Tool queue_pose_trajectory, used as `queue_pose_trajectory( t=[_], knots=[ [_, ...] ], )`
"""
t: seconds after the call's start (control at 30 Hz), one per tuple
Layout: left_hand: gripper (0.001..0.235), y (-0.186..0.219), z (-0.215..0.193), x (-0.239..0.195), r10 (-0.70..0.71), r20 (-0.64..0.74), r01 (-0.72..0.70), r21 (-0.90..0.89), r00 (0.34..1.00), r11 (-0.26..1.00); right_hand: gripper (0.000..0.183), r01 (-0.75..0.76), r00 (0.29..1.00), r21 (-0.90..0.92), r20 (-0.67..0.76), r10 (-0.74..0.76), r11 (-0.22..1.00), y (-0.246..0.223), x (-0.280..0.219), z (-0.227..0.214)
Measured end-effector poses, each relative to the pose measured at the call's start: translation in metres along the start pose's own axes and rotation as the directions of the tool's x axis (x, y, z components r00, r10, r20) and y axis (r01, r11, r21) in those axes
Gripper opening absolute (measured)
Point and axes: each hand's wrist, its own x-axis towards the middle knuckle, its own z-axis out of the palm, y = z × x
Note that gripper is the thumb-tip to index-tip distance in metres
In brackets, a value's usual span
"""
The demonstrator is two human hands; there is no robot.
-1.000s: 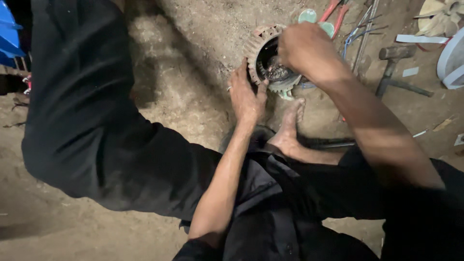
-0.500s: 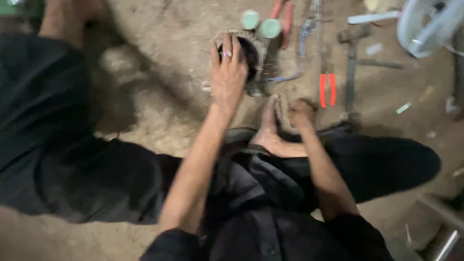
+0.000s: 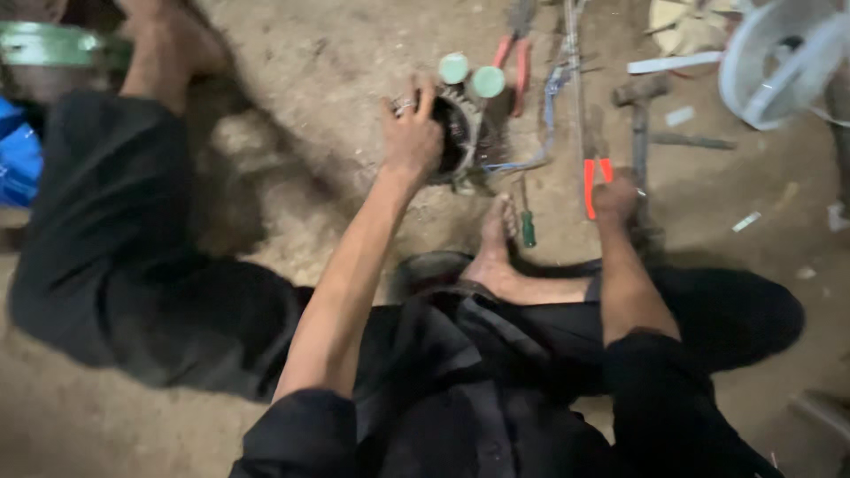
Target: The person sits on the floor and uses pliers and a screwdriver to manipulate wires and components inside a circular electrical part, likely a motor stator. The person repeatedly pulls and adjusts wires within the component's slots.
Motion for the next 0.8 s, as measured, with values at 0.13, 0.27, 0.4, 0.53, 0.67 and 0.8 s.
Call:
queue_pose_trajectory(
  t=[0.13,0.27,0.4,0.53,0.67,0.8],
  knots=[
    [0.025,-0.007,-0.015,0.004,-0.057,-0.028,0.053,-0.153,0.998,0.987,0.018,-0.211,0.977,0.129,0.033,0.209,0.969,0.013,0.007,-0.011],
    [0.023,-0.001,-0.068,-0.031,-0.549,-0.214,0.261,-0.704,0.808,0.66,0.018,-0.656,0.752,0.635,0.598,0.278,0.409,0.0,0.014,-0.054],
    [0.03,0.065,-0.085,-0.109,-0.718,0.116,0.32,-0.935,0.686,0.155,0.011,-0.743,0.651,0.62,0.757,0.057,0.252,-0.021,-0.015,-0.147],
    [0.049,0.132,-0.022,-0.131,-0.307,0.372,0.417,-0.904,0.876,0.094,0.011,-0.799,0.57,0.585,0.81,-0.136,0.136,-0.059,-0.087,-0.237],
    [0.051,0.173,0.023,-0.12,0.063,0.233,0.242,-0.937,0.97,-0.251,0.036,-0.791,0.593,0.605,0.795,-0.128,0.094,-0.117,-0.149,-0.288],
    [0.06,0.174,0.017,-0.127,0.104,0.498,0.461,-0.676,0.861,-0.575,0.039,-0.731,0.65,0.672,0.738,-0.181,0.118,-0.164,-0.162,-0.308]
  ],
)
